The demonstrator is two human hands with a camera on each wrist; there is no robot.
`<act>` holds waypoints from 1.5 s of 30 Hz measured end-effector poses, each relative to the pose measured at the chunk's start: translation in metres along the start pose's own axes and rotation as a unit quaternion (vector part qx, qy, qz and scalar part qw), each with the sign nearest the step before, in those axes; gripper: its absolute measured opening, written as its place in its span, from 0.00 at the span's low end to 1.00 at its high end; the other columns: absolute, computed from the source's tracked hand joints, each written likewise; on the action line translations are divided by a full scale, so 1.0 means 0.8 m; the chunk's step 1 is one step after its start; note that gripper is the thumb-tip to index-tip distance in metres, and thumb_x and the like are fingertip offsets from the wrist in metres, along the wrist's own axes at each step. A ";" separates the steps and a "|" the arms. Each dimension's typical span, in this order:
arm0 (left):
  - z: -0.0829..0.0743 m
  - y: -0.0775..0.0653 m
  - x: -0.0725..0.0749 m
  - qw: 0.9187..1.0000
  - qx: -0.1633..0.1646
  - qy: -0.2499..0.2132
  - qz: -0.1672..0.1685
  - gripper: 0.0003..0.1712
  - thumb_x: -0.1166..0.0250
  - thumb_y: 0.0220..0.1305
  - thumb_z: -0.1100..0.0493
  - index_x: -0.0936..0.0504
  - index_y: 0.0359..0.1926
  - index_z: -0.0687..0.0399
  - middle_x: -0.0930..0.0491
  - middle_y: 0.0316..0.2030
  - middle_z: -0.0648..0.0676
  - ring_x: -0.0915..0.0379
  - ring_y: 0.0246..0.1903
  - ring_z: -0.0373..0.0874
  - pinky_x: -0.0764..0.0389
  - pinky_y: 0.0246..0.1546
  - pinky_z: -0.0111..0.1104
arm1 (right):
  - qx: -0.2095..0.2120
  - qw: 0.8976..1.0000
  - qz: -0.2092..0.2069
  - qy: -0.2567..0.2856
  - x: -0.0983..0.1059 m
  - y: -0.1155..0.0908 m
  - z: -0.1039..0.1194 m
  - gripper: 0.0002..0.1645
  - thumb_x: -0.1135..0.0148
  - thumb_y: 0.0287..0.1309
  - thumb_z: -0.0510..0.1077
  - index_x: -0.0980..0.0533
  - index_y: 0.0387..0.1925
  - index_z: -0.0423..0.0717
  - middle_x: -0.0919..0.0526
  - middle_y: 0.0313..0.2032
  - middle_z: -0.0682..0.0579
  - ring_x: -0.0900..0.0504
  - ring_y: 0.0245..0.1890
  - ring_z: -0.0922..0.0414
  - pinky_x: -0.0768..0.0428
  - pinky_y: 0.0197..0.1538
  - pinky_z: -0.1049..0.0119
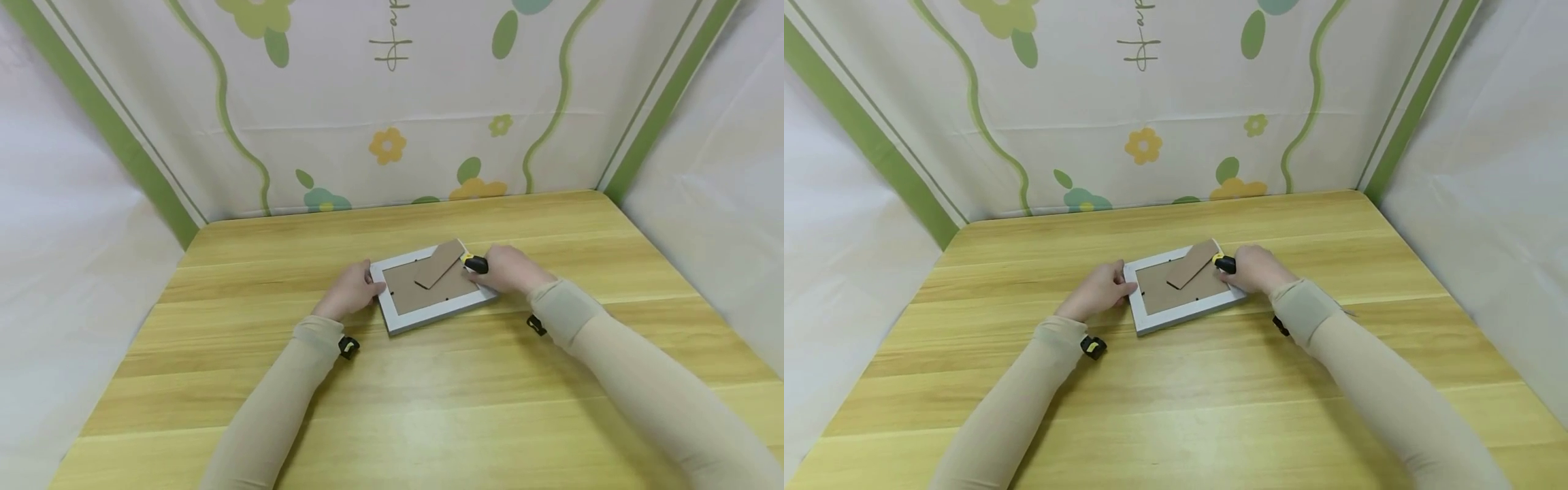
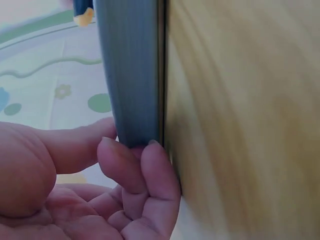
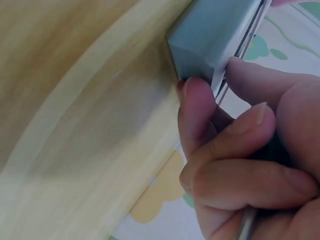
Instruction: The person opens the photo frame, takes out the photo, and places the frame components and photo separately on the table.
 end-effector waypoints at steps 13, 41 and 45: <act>-0.002 0.002 -0.003 0.999 -0.025 0.022 0.033 0.43 0.43 0.74 0.56 0.57 0.76 0.71 0.27 0.56 0.65 0.30 0.38 0.49 0.27 0.32 0.34 | 0.001 1.000 0.006 0.028 -0.005 -0.016 0.002 0.25 0.36 0.63 0.55 0.30 0.17 0.46 0.30 0.15 0.54 0.32 0.16 0.59 0.32 0.23 0.66; -0.005 0.007 0.001 0.996 -0.044 0.054 0.059 0.27 0.41 0.73 0.57 0.34 0.66 0.66 0.25 0.39 0.57 0.31 0.34 0.46 0.28 0.33 0.35 | 0.091 0.865 -0.215 0.444 0.114 -0.098 0.028 0.18 0.31 0.61 0.45 0.22 0.41 0.31 0.16 0.27 0.40 0.16 0.24 0.49 0.15 0.28 0.61; -0.007 0.004 0.000 0.995 -0.051 0.044 0.068 0.37 0.42 0.74 0.59 0.47 0.75 0.68 0.23 0.47 0.58 0.28 0.43 0.47 0.25 0.48 0.38 | 0.092 0.873 -0.124 0.463 0.097 -0.087 0.020 0.20 0.30 0.60 0.43 0.22 0.44 0.29 0.15 0.32 0.35 0.14 0.31 0.42 0.14 0.35 0.56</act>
Point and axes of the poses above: each hand's wrist, its own y-axis towards the middle knuckle, its own x-axis out of the back of the hand, z = x × y, the point moved 6 cm from there along y, towards the middle knuckle
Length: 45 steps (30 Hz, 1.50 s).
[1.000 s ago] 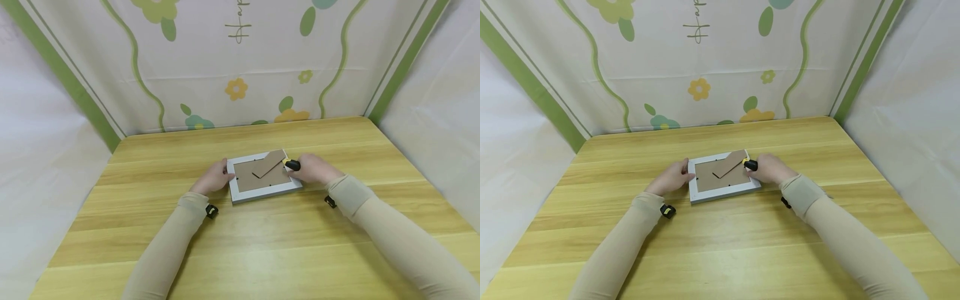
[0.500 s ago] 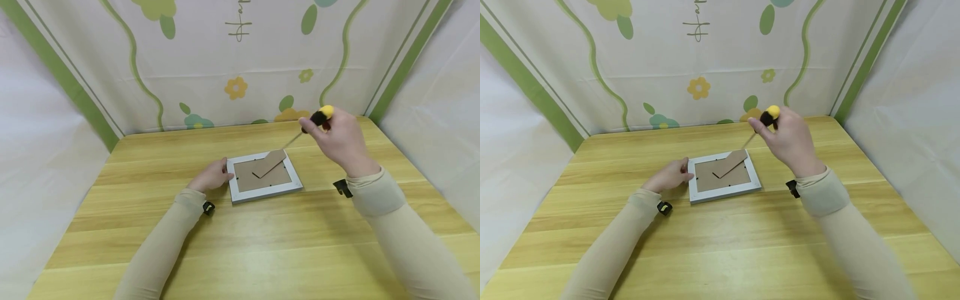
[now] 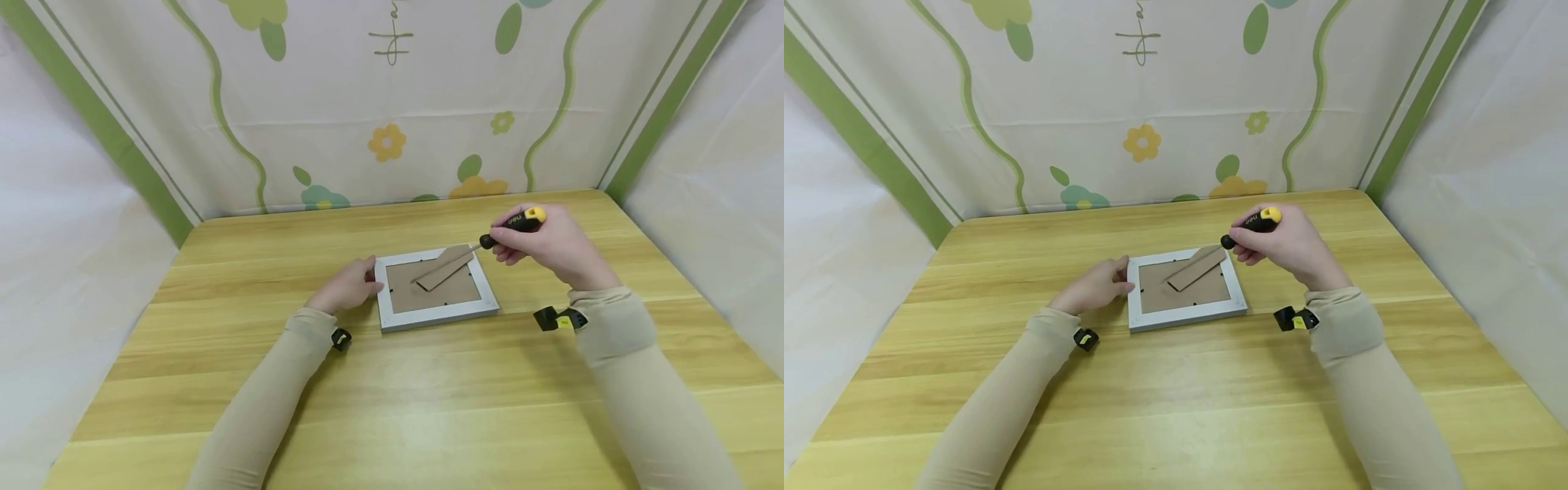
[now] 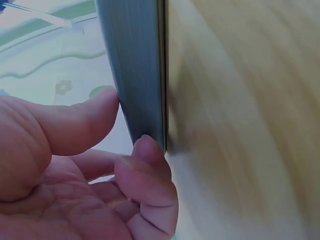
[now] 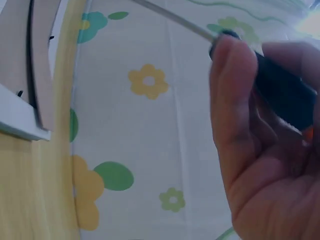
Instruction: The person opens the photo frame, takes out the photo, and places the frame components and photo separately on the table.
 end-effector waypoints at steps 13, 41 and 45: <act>-0.006 -0.011 0.004 0.999 -0.028 -0.014 0.020 0.41 0.28 0.62 0.54 0.35 0.72 0.58 0.30 0.66 0.57 0.38 0.66 0.51 0.34 0.65 0.46 | -0.032 0.997 0.068 0.026 0.002 0.018 -0.041 0.23 0.33 0.63 0.42 0.25 0.49 0.26 0.15 0.37 0.32 0.13 0.36 0.40 0.15 0.41 0.51; -0.007 -0.011 -0.005 0.989 -0.052 0.129 0.047 0.61 0.25 0.52 0.41 0.48 0.76 0.61 0.57 0.78 0.56 0.58 0.75 0.56 0.51 0.72 0.45 | -0.055 0.978 0.112 -0.169 0.014 0.028 -0.086 0.19 0.28 0.58 0.50 0.16 0.47 0.44 0.14 0.35 0.42 0.21 0.27 0.52 0.19 0.31 0.60; -0.008 -0.010 -0.006 0.988 -0.058 0.132 0.054 0.62 0.25 0.52 0.41 0.49 0.76 0.62 0.58 0.78 0.56 0.58 0.75 0.54 0.50 0.72 0.43 | -0.042 0.960 0.120 -0.248 0.011 0.028 -0.085 0.18 0.27 0.56 0.55 0.14 0.45 0.51 0.13 0.43 0.49 0.22 0.32 0.54 0.21 0.32 0.63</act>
Point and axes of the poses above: each hand's wrist, its own y-axis towards the middle knuckle, its own x-axis out of the back of the hand, z = x × y, the point moved 6 cm from there along y, towards the middle knuckle
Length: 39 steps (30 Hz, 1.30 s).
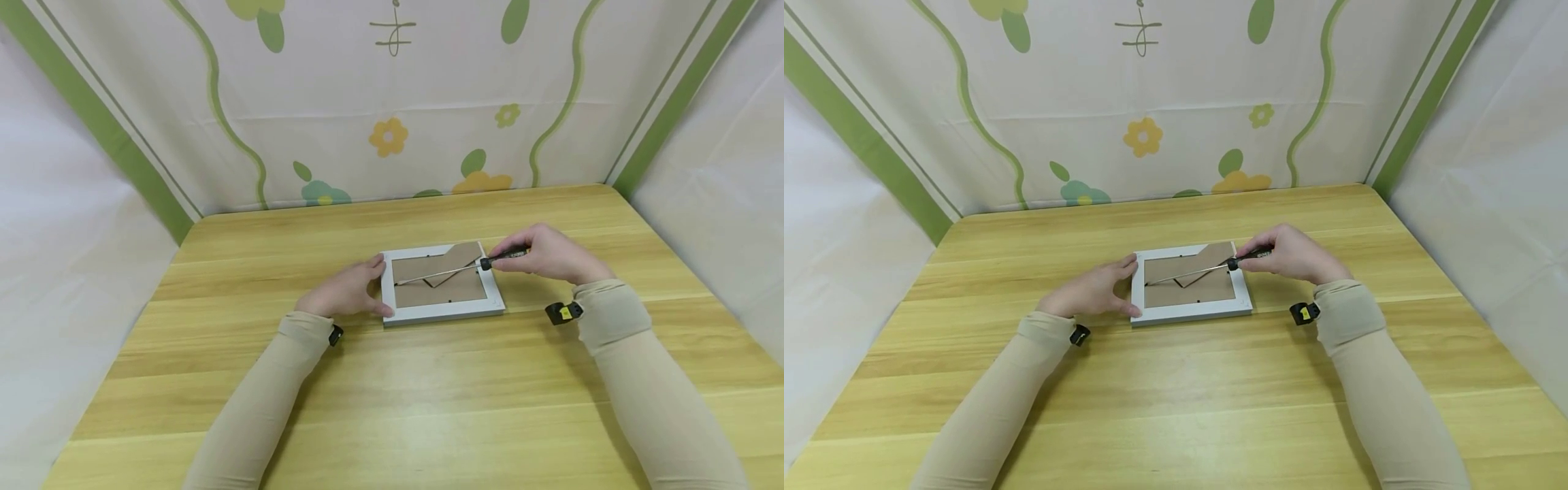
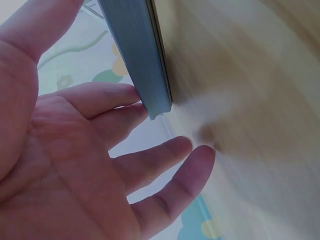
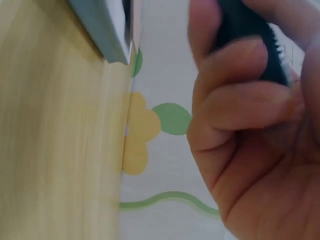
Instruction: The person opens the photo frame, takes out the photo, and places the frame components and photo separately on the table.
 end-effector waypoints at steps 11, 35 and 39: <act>0.000 0.001 -0.002 1.000 -0.002 0.009 0.010 0.62 0.26 0.54 0.41 0.52 0.77 0.62 0.60 0.78 0.56 0.58 0.75 0.52 0.49 0.72 0.41 | 0.038 0.993 0.003 -0.108 -0.010 0.010 -0.004 0.15 0.30 0.59 0.53 0.13 0.44 0.52 0.13 0.45 0.51 0.18 0.46 0.54 0.21 0.49 0.54; -0.004 0.002 -0.001 1.000 -0.001 0.010 0.011 0.62 0.27 0.53 0.42 0.52 0.76 0.63 0.60 0.77 0.58 0.57 0.74 0.52 0.48 0.72 0.40 | 0.049 0.989 -0.014 -0.140 -0.016 0.011 0.000 0.15 0.32 0.62 0.53 0.13 0.46 0.51 0.13 0.46 0.49 0.17 0.49 0.50 0.22 0.53 0.48; -0.005 0.002 -0.001 1.000 -0.005 0.018 0.010 0.61 0.26 0.53 0.42 0.51 0.76 0.64 0.59 0.77 0.59 0.56 0.74 0.52 0.47 0.72 0.40 | 0.059 0.987 -0.026 -0.150 -0.014 0.011 0.007 0.14 0.31 0.61 0.51 0.13 0.45 0.50 0.13 0.45 0.49 0.17 0.46 0.52 0.21 0.49 0.50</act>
Point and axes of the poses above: each hand's wrist, its own y-axis towards the middle knuckle, its own x-axis out of the back of the hand, z = x × y, the point moved 6 cm from there along y, towards the middle knuckle
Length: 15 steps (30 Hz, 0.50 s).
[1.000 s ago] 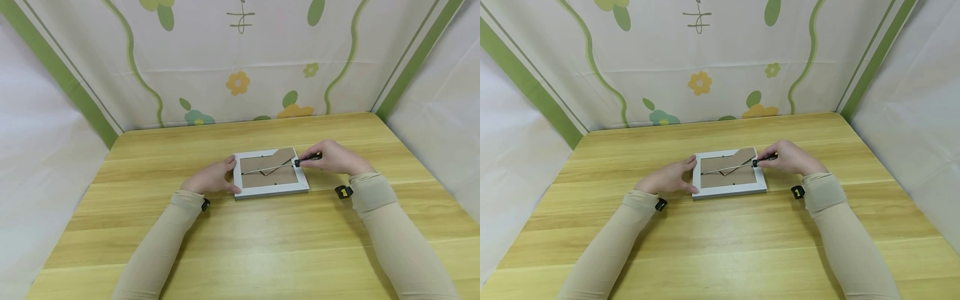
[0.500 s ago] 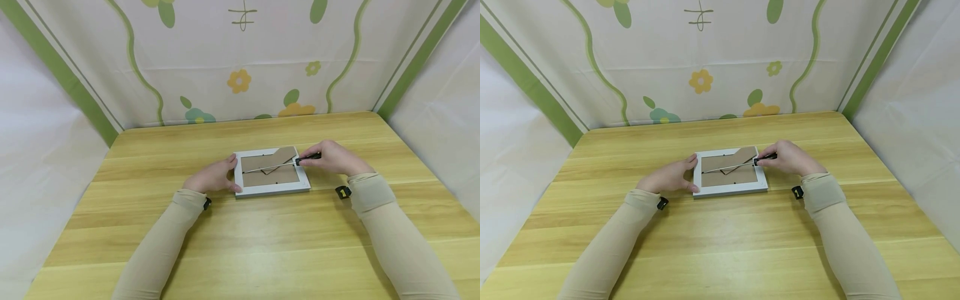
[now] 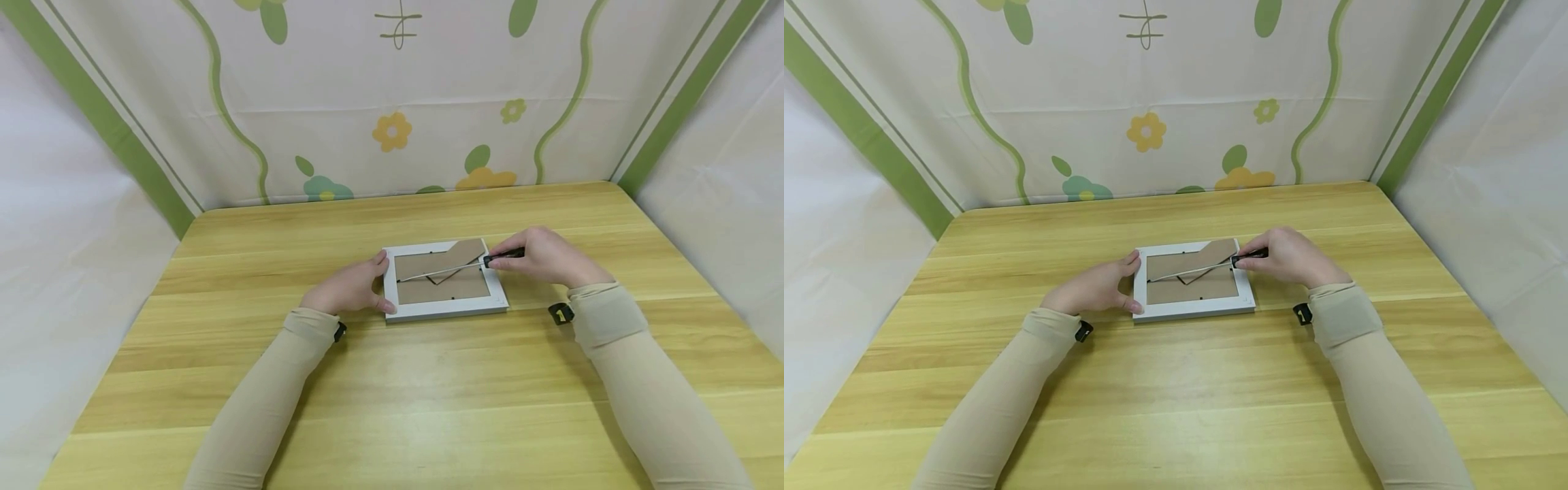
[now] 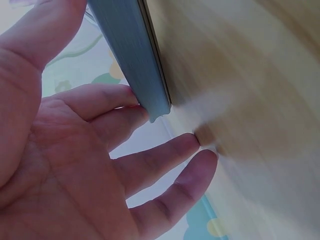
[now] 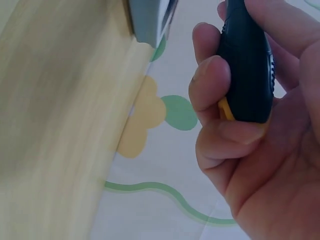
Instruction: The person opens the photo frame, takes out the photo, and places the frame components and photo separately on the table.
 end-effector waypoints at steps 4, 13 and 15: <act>-0.001 0.001 0.001 1.000 -0.002 0.004 -0.001 0.61 0.26 0.53 0.42 0.50 0.76 0.64 0.59 0.77 0.60 0.55 0.74 0.53 0.47 0.71 0.40 | 0.005 1.000 -0.005 -0.009 0.003 0.000 0.004 0.13 0.30 0.60 0.51 0.12 0.44 0.51 0.12 0.44 0.49 0.16 0.45 0.52 0.21 0.48 0.51; 0.000 0.001 0.000 1.000 0.000 0.007 -0.002 0.61 0.27 0.53 0.42 0.50 0.76 0.63 0.59 0.77 0.59 0.55 0.74 0.53 0.47 0.71 0.40 | 0.007 1.000 0.006 0.000 -0.002 0.002 -0.003 0.14 0.31 0.61 0.49 0.13 0.46 0.49 0.13 0.45 0.49 0.17 0.45 0.53 0.20 0.48 0.52; 0.000 0.001 0.000 1.000 0.002 0.006 -0.002 0.61 0.27 0.52 0.42 0.50 0.76 0.63 0.59 0.77 0.59 0.55 0.74 0.53 0.47 0.71 0.40 | 0.007 1.000 0.005 -0.001 -0.003 0.002 -0.004 0.14 0.31 0.62 0.49 0.13 0.47 0.49 0.13 0.45 0.49 0.17 0.46 0.52 0.21 0.50 0.51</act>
Point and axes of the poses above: each hand's wrist, its own y-axis towards the middle knuckle, its own x-axis out of the back of the hand, z = x × y, the point moved 6 cm from there along y, towards the middle knuckle
